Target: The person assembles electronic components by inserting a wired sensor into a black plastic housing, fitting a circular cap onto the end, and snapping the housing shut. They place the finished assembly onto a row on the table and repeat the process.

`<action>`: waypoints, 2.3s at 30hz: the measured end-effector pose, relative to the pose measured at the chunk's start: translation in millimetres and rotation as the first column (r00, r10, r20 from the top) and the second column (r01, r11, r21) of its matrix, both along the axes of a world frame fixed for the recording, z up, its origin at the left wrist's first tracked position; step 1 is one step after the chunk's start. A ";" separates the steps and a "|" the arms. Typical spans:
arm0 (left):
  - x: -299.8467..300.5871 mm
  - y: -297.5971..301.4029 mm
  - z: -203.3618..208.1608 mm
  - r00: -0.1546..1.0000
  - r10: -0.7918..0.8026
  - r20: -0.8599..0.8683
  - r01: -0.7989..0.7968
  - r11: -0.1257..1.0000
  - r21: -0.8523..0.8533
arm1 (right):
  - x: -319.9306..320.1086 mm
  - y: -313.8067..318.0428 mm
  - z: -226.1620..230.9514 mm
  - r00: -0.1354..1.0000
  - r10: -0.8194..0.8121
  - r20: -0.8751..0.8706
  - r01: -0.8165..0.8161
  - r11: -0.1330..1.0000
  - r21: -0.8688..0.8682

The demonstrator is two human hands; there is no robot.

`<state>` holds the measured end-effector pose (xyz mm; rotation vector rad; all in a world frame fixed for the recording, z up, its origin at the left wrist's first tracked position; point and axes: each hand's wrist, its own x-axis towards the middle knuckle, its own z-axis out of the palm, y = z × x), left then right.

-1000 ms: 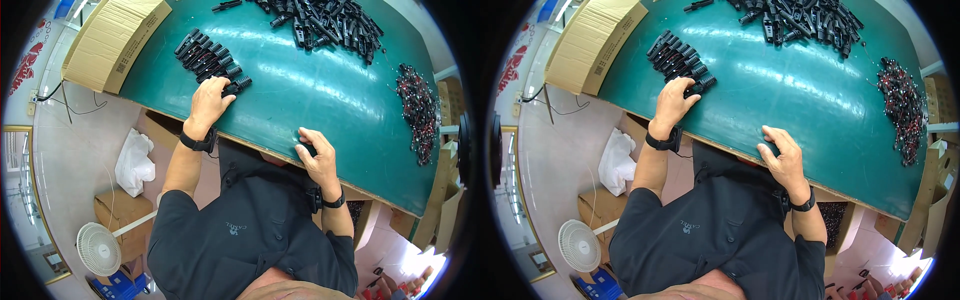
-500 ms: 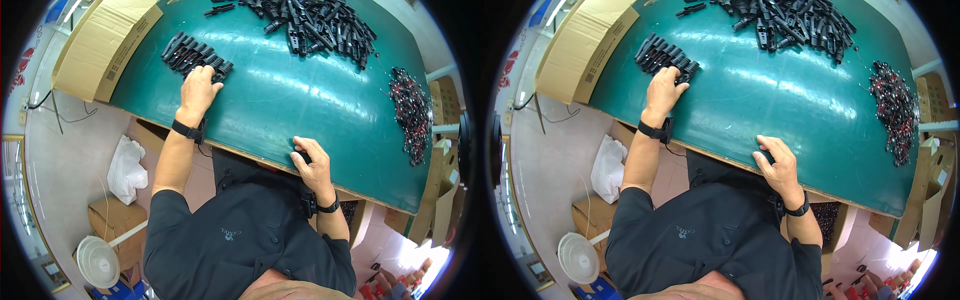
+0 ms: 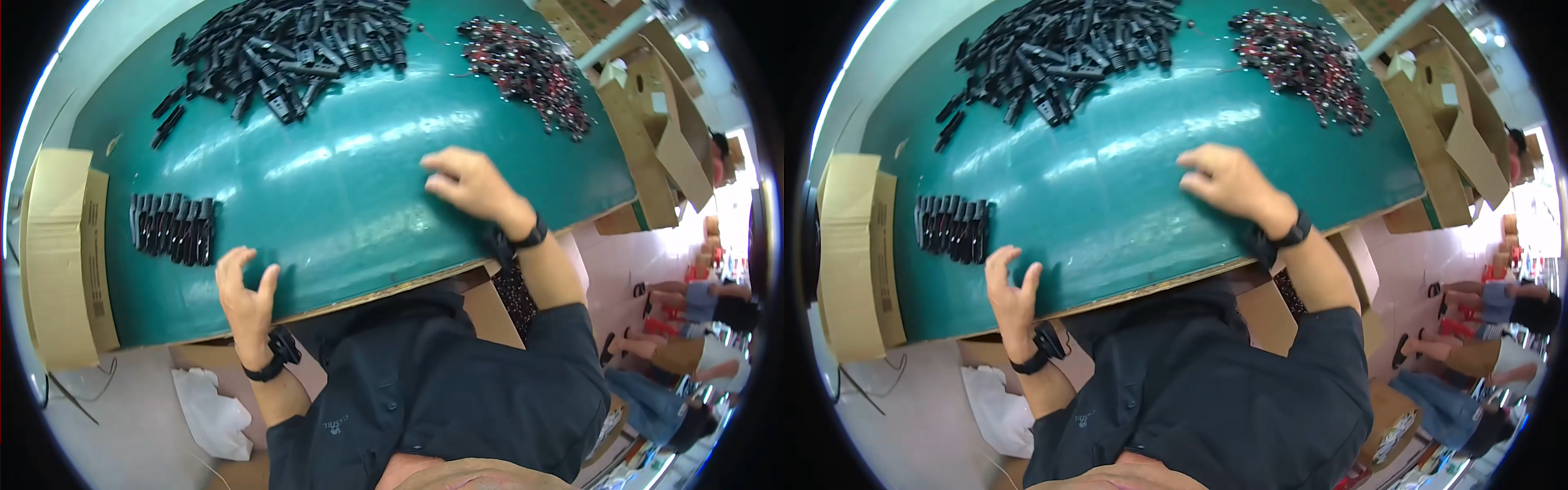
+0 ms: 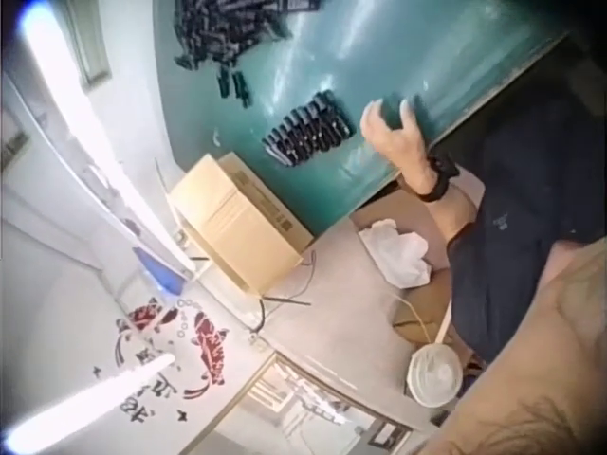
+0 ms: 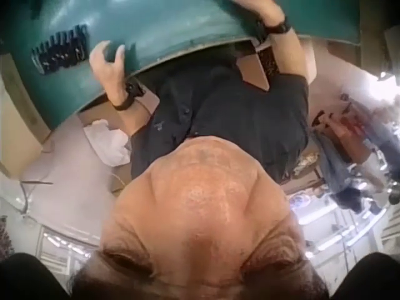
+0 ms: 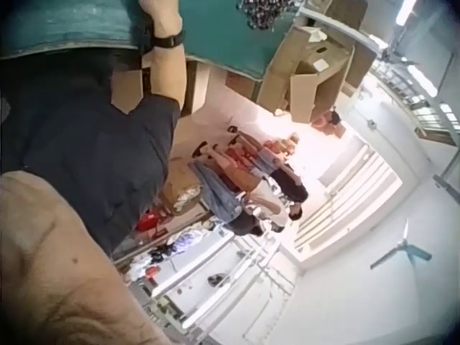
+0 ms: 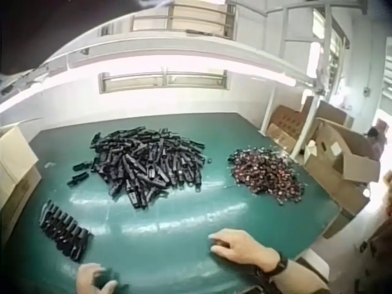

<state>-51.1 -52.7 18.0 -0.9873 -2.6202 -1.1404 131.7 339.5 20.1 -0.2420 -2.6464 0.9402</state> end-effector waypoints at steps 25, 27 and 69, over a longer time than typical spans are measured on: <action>21.0 20.4 -23.9 1.000 -0.020 -0.009 0.021 0.990 0.141 | -262.9 23.6 -12.0 0.969 -0.245 -0.042 0.243 0.892 0.380; 21.7 20.5 -24.2 1.000 -0.026 -0.010 0.027 0.989 0.142 | -258.0 30.4 -20.2 0.963 -0.262 -0.058 0.265 0.896 0.356; 43.2 69.9 -41.4 0.763 -0.349 0.545 -0.146 0.727 0.671 | 114.4 207.3 -29.2 0.543 -0.839 0.031 0.766 0.510 0.392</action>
